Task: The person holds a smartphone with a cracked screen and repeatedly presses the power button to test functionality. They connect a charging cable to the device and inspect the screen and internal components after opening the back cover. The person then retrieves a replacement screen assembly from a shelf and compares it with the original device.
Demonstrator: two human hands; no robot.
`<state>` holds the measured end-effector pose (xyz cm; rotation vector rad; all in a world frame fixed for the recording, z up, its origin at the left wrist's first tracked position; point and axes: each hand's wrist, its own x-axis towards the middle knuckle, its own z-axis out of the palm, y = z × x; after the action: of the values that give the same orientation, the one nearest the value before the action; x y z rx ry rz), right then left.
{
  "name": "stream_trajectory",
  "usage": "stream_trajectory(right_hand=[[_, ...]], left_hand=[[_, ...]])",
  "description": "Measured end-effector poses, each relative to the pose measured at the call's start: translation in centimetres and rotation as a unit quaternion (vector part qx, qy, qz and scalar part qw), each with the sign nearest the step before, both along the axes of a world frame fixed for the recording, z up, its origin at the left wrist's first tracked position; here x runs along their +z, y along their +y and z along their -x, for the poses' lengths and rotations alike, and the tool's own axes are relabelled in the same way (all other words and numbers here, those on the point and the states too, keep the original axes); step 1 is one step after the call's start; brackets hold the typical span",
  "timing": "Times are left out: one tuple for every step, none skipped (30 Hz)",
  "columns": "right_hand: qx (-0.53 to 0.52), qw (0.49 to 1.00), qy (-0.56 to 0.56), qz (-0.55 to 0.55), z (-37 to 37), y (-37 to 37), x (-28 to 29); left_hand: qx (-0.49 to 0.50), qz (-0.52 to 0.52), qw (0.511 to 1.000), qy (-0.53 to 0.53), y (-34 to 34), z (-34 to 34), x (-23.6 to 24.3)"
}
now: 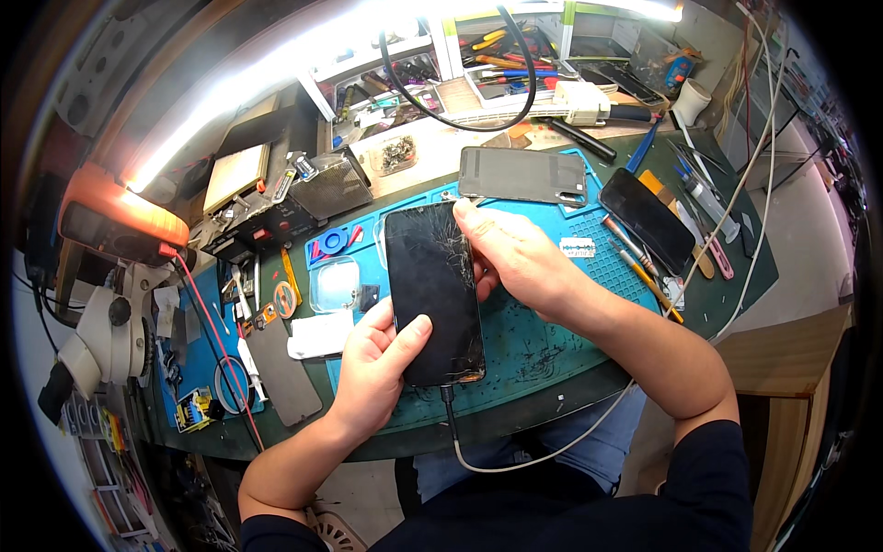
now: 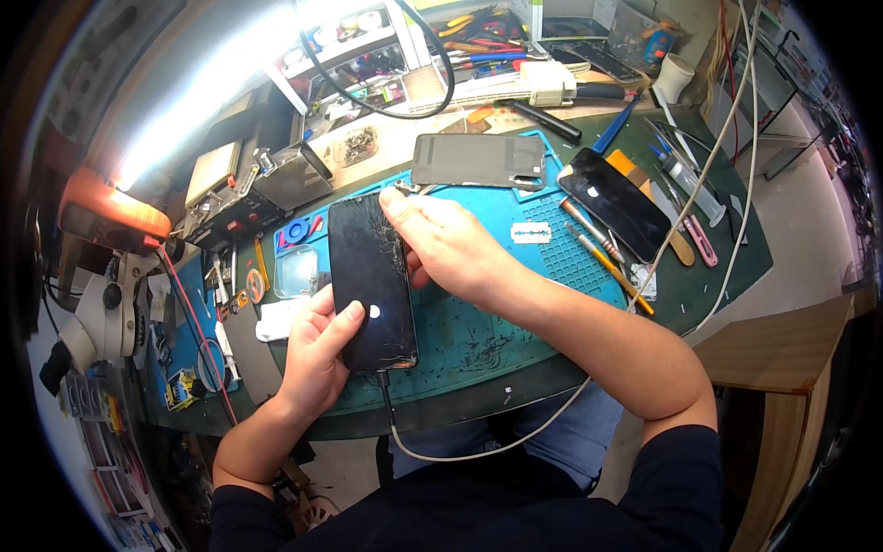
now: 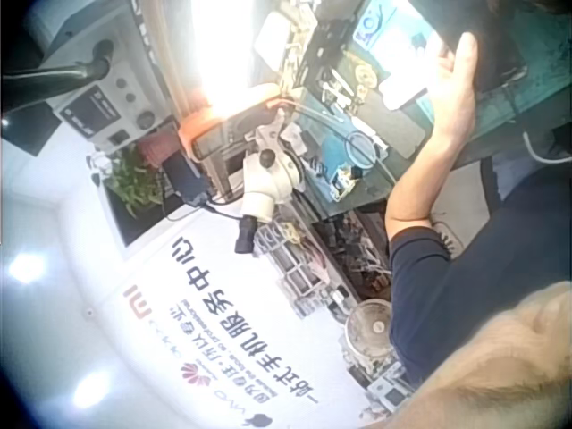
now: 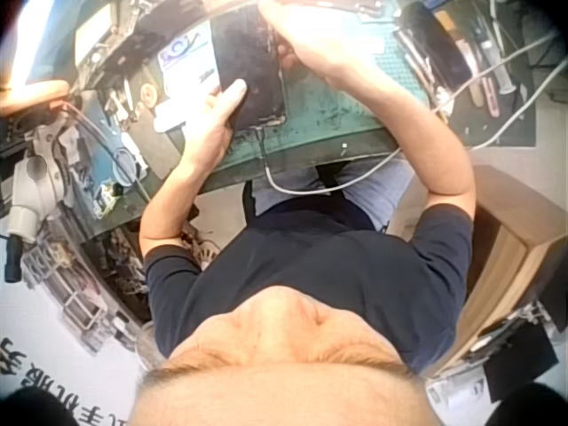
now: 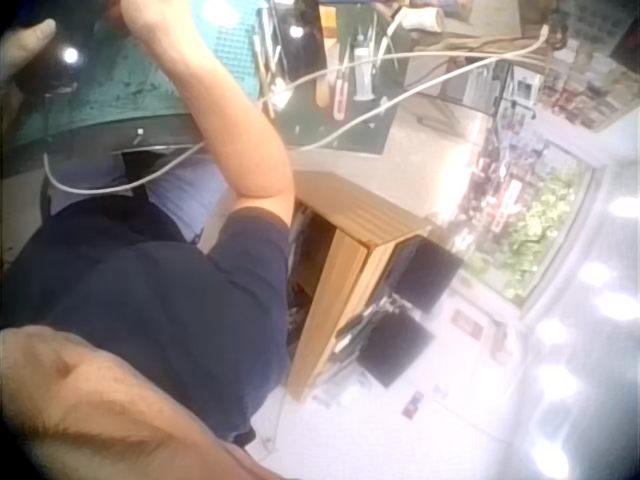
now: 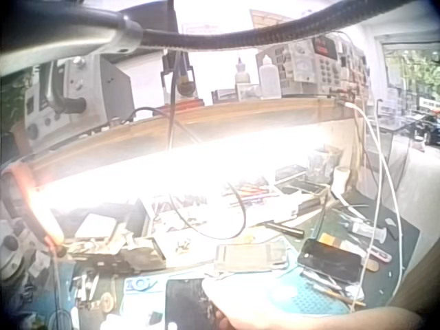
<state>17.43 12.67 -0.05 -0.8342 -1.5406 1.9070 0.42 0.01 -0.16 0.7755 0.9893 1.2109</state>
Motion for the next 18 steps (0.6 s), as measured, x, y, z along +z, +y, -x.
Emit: stream_trajectory(right_hand=[[0.002, 1.0, 0.002, -0.001, -0.01, 0.02, -0.04], [0.001, 1.0, 0.002, -0.002, -0.01, 0.02, -0.06], [0.0, 1.0, 0.003, -0.003, 0.0, 0.01, -0.08], [0.0, 1.0, 0.003, -0.004, 0.01, 0.0, -0.08], [-0.001, 1.0, 0.005, -0.004, 0.02, -0.01, -0.06], [-0.002, 1.0, 0.006, -0.004, 0.04, -0.04, -0.03], [-0.003, 1.0, 0.008, -0.004, 0.05, -0.07, 0.02], [-0.006, 1.0, 0.007, -0.007, 0.06, -0.06, -0.04], [-0.01, 1.0, 0.006, -0.01, 0.06, -0.05, -0.18], [-0.012, 1.0, 0.004, -0.014, 0.11, 0.0, -0.22], [-0.012, 1.0, 0.01, -0.003, 0.19, 0.0, -0.15], [-0.012, 1.0, 0.016, 0.008, 0.27, -0.02, -0.08], [-0.013, 0.999, 0.022, 0.019, 0.33, -0.09, 0.02], [-0.013, 0.999, 0.024, 0.024, 0.34, -0.14, 0.08], [-0.014, 0.999, 0.027, 0.03, 0.3, -0.19, 0.11], [-0.015, 0.999, 0.028, 0.036, 0.25, -0.14, 0.08], [-0.015, 0.999, 0.027, 0.031, 0.22, -0.06, -0.04], [-0.016, 0.999, 0.027, 0.026, 0.2, 0.06, -0.25]], left_hand=[[-0.001, 0.0, 1.0, 0.0, 0.01, 0.01, -0.01], [-0.002, 0.001, 1.0, -0.001, 0.02, 0.03, -0.04], [-0.003, 0.001, 1.0, -0.001, 0.02, 0.05, -0.05], [-0.002, -0.001, 1.0, 0.0, 0.03, 0.04, -0.02], [-0.002, -0.003, 1.0, 0.002, 0.04, 0.0, 0.03], [-0.002, -0.005, 1.0, 0.003, 0.05, -0.04, 0.06], [0.005, -0.001, 1.0, 0.002, 0.04, -0.07, 0.03], [0.012, 0.003, 1.0, 0.0, 0.01, -0.09, -0.07], [0.019, 0.008, 1.0, -0.001, -0.03, -0.11, -0.16], [0.02, 0.007, 1.0, 0.001, -0.03, -0.12, -0.23], [0.022, 0.007, 1.0, 0.002, -0.03, -0.12, -0.29], [0.023, 0.006, 1.0, 0.004, -0.02, -0.09, -0.33], [0.017, 0.004, 1.0, 0.002, -0.02, -0.02, -0.29], [0.01, 0.001, 1.0, 0.0, -0.03, 0.06, -0.24], [0.003, -0.002, 1.0, -0.001, -0.06, 0.14, -0.18], [-0.001, -0.007, 1.0, -0.001, -0.02, 0.16, -0.21], [-0.006, -0.012, 1.0, 0.0, -0.02, 0.15, -0.25], [-0.011, -0.017, 1.0, 0.001, 0.03, 0.14, -0.29]])
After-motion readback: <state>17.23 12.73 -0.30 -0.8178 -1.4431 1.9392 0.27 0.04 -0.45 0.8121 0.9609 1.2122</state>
